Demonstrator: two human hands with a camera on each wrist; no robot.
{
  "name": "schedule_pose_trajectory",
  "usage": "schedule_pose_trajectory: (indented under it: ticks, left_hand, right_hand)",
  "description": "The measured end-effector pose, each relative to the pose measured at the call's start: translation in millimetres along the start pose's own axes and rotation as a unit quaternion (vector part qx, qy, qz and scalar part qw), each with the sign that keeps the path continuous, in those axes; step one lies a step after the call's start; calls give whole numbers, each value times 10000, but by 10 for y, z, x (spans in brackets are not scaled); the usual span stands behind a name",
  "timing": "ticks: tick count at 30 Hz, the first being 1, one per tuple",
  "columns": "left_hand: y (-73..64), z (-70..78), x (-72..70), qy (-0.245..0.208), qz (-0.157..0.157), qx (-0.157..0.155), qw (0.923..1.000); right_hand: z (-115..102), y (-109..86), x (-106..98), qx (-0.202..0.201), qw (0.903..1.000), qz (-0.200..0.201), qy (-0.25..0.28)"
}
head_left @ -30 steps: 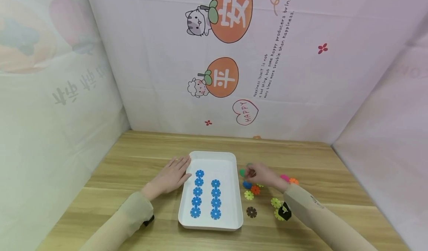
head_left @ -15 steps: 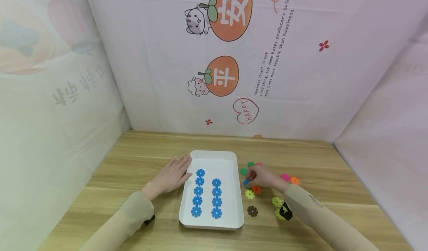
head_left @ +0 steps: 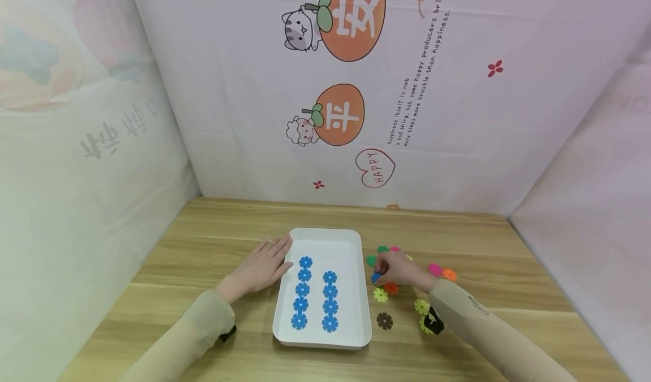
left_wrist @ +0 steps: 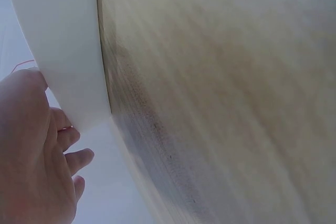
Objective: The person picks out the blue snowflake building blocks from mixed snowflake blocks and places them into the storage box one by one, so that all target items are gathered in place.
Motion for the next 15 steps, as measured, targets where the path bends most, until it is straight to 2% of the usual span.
schedule_pose_trajectory:
  ticks: [4, 15]
  left_hand:
    - [-2, 5, -5, 7, -5, 6, 10000]
    - [-2, 1, 8, 21, -10, -9, 10000]
  right_hand:
    - [18, 23, -9, 69, 9999, -35, 96]
    - [-55, -9, -108, -252, 9991, -174, 279]
Point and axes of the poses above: each hand's wrist, its own y-axis towards the middle knuckle, its own x-axis out of the palm, z = x × y, the point moved 3 cm from there along y, towards the middle knuckle
